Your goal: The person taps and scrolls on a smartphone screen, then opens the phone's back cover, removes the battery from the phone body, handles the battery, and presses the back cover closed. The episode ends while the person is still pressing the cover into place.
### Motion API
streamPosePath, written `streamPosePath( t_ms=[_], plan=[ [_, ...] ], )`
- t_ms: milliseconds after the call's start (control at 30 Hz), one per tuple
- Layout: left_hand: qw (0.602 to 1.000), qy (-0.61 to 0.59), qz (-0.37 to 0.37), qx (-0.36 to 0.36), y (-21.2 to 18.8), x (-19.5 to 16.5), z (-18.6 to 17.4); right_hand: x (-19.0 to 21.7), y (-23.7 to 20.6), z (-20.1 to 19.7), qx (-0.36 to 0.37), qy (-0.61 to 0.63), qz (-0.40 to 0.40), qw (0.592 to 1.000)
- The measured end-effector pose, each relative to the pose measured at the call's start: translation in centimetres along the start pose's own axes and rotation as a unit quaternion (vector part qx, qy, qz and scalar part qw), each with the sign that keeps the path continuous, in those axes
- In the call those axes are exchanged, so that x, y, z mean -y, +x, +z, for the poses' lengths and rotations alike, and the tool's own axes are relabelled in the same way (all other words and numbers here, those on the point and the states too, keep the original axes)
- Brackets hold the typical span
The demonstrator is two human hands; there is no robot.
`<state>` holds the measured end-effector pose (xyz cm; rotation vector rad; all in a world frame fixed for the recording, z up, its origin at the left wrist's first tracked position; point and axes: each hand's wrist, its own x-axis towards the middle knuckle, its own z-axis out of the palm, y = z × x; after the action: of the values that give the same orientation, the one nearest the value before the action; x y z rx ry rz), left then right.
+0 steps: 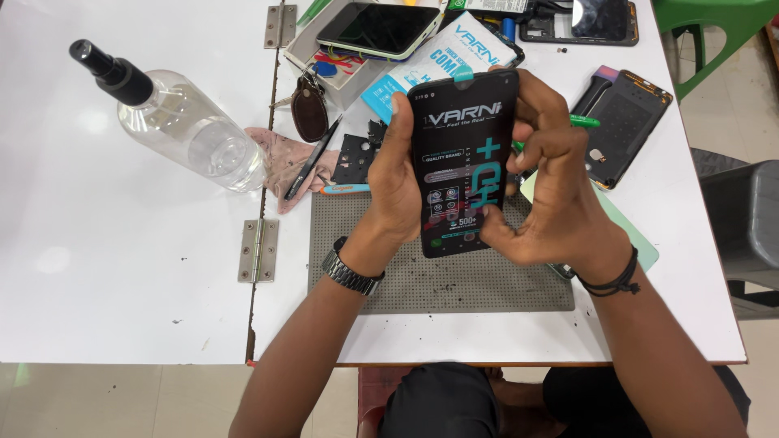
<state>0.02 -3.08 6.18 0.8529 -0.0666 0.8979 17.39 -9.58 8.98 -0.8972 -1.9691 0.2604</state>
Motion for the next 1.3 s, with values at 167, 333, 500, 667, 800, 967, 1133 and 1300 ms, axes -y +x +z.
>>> streamPosePath(
  t_ms=[167, 333, 500, 667, 800, 967, 1133, 1300],
  plan=[
    [0.999, -0.042, -0.008, 0.007, 0.2, 0.1, -0.2, 0.2, 0.3, -0.3, 0.031, -0.051, -0.027, 0.998],
    [1.000, -0.022, -0.004, -0.012, 0.1, 0.5, -0.3, 0.5, 0.9, 0.6, 0.008, -0.065, -0.036, 0.997],
    [0.999, -0.042, -0.013, -0.025, -0.1, 0.5, -0.4, 1.2, 1.3, 1.1, -0.018, -0.126, -0.047, 0.991],
    [0.999, -0.022, -0.017, -0.029, -0.1, 0.0, -0.7, 1.3, 1.2, -0.1, 0.053, -0.106, -0.015, 0.993],
    [1.000, -0.012, -0.016, -0.019, 0.1, -0.1, -0.9, 1.3, 1.1, -0.5, 0.082, -0.108, 0.005, 0.991],
    [0.999, -0.004, -0.024, -0.026, 0.1, 0.0, -1.3, 1.3, 0.8, -0.3, 0.088, -0.140, 0.021, 0.986],
    [0.999, -0.021, -0.031, -0.037, 0.1, 0.2, -1.4, 0.9, 0.7, 0.7, 0.049, -0.128, 0.006, 0.991],
    [0.999, -0.023, -0.026, -0.031, 0.1, 0.3, -1.4, 0.6, 0.6, 0.8, 0.042, -0.121, -0.007, 0.992]
  ],
)
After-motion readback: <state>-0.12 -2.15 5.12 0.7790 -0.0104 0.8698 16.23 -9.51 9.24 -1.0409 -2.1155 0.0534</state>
